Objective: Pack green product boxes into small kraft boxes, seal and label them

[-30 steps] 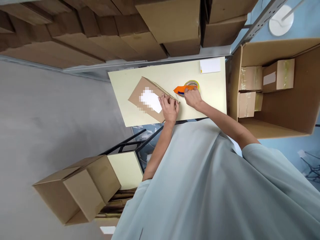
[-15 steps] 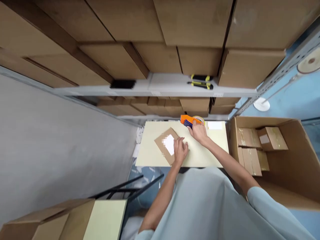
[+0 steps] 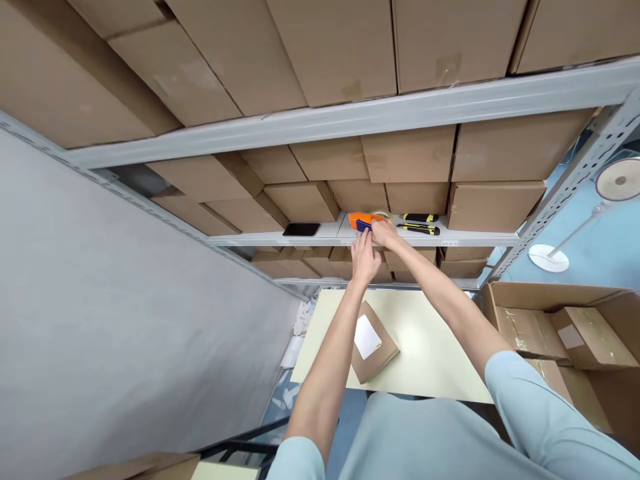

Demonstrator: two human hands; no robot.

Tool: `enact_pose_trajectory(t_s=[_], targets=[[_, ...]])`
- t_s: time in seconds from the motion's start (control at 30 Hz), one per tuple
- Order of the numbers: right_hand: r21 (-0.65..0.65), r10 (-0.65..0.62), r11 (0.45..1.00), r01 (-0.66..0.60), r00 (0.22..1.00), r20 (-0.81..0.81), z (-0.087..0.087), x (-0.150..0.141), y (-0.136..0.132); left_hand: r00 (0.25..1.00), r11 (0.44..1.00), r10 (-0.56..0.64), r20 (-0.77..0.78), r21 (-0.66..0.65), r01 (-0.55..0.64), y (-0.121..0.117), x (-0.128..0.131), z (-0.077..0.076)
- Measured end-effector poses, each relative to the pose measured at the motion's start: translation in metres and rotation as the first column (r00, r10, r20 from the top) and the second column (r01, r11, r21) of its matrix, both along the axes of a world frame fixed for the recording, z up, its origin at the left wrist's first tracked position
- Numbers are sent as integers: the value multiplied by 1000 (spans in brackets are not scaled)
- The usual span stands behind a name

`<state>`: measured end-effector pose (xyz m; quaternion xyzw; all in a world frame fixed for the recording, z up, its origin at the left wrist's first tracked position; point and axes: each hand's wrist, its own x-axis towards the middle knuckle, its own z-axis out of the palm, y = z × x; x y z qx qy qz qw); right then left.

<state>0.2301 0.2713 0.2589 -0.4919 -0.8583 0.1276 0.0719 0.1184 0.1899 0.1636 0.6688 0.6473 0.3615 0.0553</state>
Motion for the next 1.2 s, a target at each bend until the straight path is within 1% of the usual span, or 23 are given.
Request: enact_pose_trajectory(t_s=[0.03,0.1,0.17,0.2,0.27,0.33,0.37,0.4,0.47,0.5,0.53,0.57,0.6,0.63,0.67,0.7,0.77,0.83,0.87,0.93,1.0,1.1,1.2], targets=[[-9,-6,1000,6,1000,9,2,-4,7,1000,1000,6,1,-3,-6,-1,1,-1],[-17,-21,1000,22,1000,19,2,-10,16,1000,1000,16,2,3,-16,-11,5,-7],[-23,-39,999,40,999,33,0,-13,21,1000,1000,19,4,-6,-19,-32,10,-21],[-23,-47,999,47,998,36,-3,-13,22,1000,999,23,11,-23,-22,-47,12,-32],[-5,-59,998,59,998,18,-12,-11,19,998,996,49,36,-77,-46,-84,15,-58],[122,-82,988,94,992,-97,-29,-5,11,993,984,104,58,-149,-95,-129,16,-91],[213,-84,970,121,981,-173,-42,0,4,989,974,137,58,-189,-124,-154,17,-108],[290,-47,950,118,970,-240,-59,5,-4,985,961,166,48,-232,-150,-178,18,-124],[365,-11,919,147,937,-348,-103,22,-28,978,926,211,6,-321,-197,-223,21,-154],[359,-10,919,165,918,-396,-128,32,-45,975,907,221,-22,-364,-214,-241,24,-167],[307,-21,937,165,906,-424,-155,44,-65,974,889,221,-47,-400,-221,-257,28,-178],[219,-42,964,152,898,-438,-183,57,-88,977,876,206,-60,-434,-212,-270,33,-188],[97,-75,987,131,893,-443,-210,70,-114,980,864,188,-58,-464,-194,-279,38,-195],[-43,-112,994,103,890,-441,-237,83,-140,984,855,171,-44,-490,-171,-285,42,-200],[-191,-157,978,80,886,-436,-264,95,-166,987,847,157,-23,-511,-147,-289,46,-204],[-315,-214,946,73,871,-443,-289,105,-190,988,840,151,-2,-526,-130,-290,49,-207],[-466,-323,883,60,797,-510,-333,120,-229,988,837,153,25,-534,-116,-290,52,-209],[-588,-441,807,52,715,-542,-365,126,-254,986,845,166,25,-519,-129,-287,52,-210],[-642,-499,765,52,677,-541,-376,127,-262,985,850,174,20,-508,-140,-285,52,-210],[-729,-603,682,55,608,-517,-389,122,-271,982,856,188,9,-492,-159,-283,53,-211],[-783,-670,620,55,557,-491,-392,114,-274,980,855,197,-3,-488,-173,-280,54,-211],[-816,-715,574,67,527,-459,-386,103,-276,978,840,210,-18,-509,-190,-277,57,-211],[-819,-733,557,140,546,-405,-374,101,-284,973,835,228,-45,-504,-219,-276,60,-214]])
